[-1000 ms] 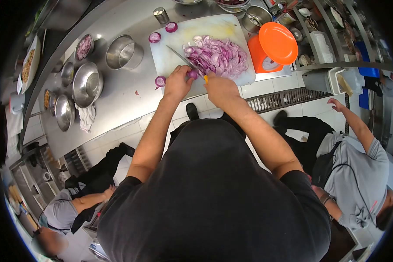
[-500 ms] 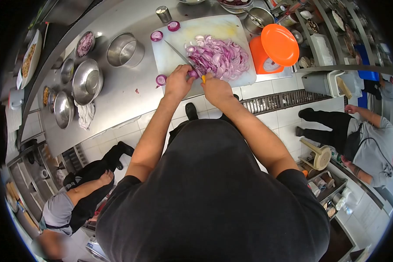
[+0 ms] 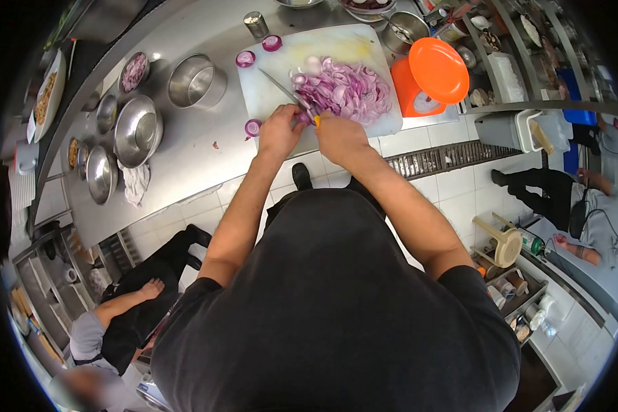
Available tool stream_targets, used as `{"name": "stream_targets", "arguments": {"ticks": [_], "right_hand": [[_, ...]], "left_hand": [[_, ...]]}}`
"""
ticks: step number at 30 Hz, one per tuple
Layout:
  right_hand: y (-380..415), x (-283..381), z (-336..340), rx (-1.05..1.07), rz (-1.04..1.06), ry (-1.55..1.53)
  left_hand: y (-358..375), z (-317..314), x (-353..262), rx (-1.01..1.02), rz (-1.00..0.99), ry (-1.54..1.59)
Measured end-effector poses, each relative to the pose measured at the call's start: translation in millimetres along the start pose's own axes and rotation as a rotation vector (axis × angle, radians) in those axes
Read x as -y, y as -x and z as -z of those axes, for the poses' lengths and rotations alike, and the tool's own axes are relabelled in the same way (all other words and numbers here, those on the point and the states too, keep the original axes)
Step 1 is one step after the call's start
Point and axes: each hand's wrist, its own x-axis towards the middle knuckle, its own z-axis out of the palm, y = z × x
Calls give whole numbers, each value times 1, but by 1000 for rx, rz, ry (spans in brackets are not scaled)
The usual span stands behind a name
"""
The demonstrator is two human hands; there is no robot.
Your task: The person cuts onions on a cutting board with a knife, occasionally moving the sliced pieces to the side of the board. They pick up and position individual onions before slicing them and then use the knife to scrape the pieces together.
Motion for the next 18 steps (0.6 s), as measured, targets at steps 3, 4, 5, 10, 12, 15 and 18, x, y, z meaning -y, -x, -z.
{"name": "stream_targets", "arguments": {"ticks": [3,4,5,10,12,15,18], "right_hand": [[8,-3,-13,-46,3,3],[3,-5,-26,-50,-23,-15],[-4,-9,-44,-52,-50,-32],[-6,-15,-45,-61,-51,-100],[-10,-25,-44,-76,-34,-104],[-5,-41,-45,-109,-38,-118],[-2,-48,-43,-106,-68,-103]], "left_hand": [[2,-1,1,-29,2,-3],[2,0,0,-21,9,-5],[2,0,-1,-13,15,-7],[4,3,-4,-24,-93,-81],[3,4,-2,-79,-209,-121],[0,9,3,-85,-347,-124],[-7,10,-7,41,-44,-264]]}}
